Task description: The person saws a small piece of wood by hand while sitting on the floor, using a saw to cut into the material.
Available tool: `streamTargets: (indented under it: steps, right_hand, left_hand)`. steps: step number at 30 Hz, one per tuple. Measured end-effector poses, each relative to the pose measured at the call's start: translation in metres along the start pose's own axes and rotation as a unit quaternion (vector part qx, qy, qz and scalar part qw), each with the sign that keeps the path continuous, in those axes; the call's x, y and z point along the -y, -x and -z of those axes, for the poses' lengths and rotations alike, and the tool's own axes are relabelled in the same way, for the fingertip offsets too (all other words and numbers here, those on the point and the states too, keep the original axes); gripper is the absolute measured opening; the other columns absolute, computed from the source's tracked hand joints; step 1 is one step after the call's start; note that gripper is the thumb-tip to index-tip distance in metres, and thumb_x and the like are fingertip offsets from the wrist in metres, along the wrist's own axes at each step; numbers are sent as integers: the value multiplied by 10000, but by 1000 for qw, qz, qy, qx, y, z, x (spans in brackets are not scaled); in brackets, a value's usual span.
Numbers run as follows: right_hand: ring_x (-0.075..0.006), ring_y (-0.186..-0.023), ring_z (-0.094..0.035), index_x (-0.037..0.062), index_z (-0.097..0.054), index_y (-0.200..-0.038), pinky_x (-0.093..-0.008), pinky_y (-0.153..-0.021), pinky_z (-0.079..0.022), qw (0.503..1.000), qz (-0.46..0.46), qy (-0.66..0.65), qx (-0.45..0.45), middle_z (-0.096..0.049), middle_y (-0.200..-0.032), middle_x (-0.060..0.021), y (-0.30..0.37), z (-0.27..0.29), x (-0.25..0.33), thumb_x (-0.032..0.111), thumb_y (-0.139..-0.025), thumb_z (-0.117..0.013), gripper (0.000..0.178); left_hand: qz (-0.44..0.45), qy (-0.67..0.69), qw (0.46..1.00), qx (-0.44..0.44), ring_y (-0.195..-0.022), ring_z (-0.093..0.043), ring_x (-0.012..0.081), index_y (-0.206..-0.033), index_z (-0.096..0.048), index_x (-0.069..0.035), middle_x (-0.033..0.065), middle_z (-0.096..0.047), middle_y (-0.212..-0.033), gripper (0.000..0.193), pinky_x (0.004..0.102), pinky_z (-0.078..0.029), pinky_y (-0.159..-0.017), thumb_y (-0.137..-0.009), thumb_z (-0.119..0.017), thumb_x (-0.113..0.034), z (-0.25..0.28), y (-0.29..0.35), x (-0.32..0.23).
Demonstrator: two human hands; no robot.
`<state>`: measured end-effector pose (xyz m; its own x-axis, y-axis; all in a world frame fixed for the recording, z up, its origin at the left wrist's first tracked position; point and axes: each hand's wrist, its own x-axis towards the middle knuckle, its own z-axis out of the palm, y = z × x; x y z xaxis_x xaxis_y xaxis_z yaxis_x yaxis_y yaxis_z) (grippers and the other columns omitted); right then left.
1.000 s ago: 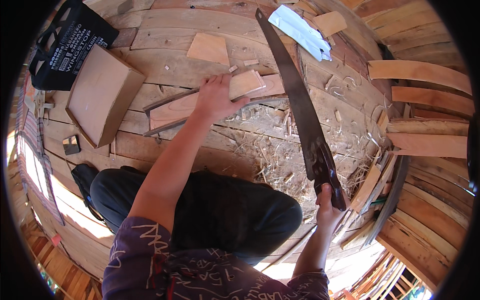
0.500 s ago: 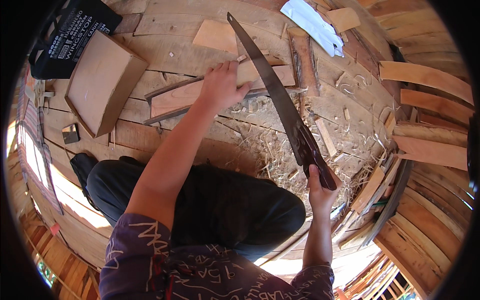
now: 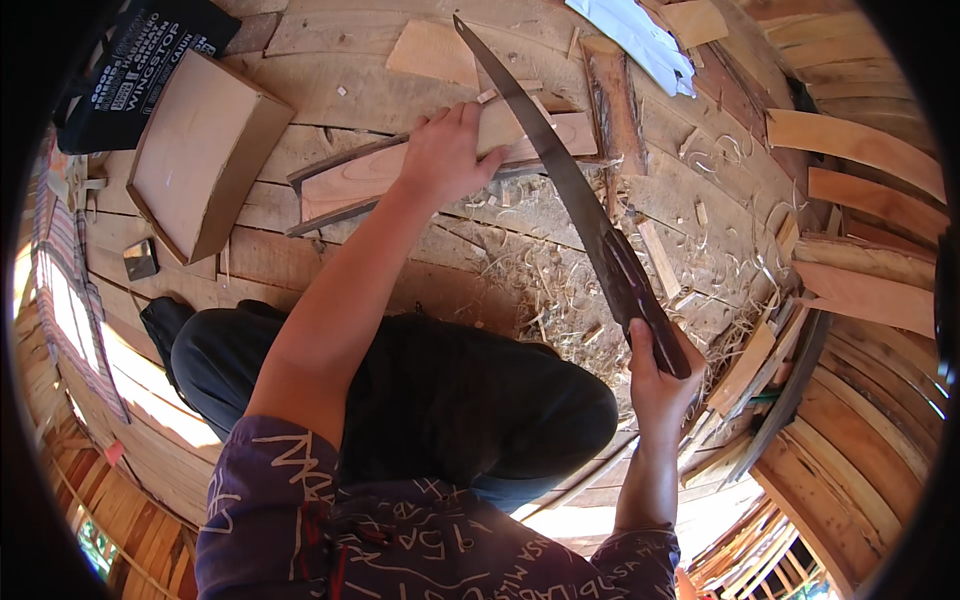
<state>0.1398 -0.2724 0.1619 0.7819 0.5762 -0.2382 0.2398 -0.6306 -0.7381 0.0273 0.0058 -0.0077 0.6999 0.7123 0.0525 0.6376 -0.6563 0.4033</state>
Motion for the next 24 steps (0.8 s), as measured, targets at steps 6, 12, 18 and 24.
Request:
streamTargets:
  steps: [6,12,18,24]
  right_hand:
    - [-23,-525,-416,-16,-688,-854,-227,-462,-282,999,3,37,-11,-531,-575,31,16,29,-5,125,-897,-723,151]
    - [-23,-517,-404,-15,-684,-836,-231,-460,-268,999,1,32,-19,-530,-562,29,4,24,-1,137,-886,-736,168]
    - [-19,-484,-402,-16,-684,-827,-228,-442,-259,998,33,49,-9,-529,-548,25,26,42,-19,97,-871,-740,133]
    - [-13,-476,-382,6,-657,-768,-235,-435,-244,999,27,39,-15,-497,-526,34,9,12,-22,102,-873,-741,165]
  left_hand:
    - [-44,-4,999,-23,-1042,-621,301,-1209,-540,22,160,-649,-1095,602,452,-454,-902,-838,-660,-437,-1,0,8]
    - [-6,37,999,33,-1089,-603,347,-1266,-505,26,215,-638,-1133,608,462,-447,-937,-874,-639,-420,5,-4,3]
    - [-20,4,999,27,-1086,-601,331,-1267,-514,10,189,-635,-1145,606,459,-447,-935,-873,-641,-434,5,0,4]
    - [-79,-13,997,8,-1097,-598,322,-1273,-512,6,170,-633,-1150,596,455,-434,-956,-887,-625,-434,2,5,5]
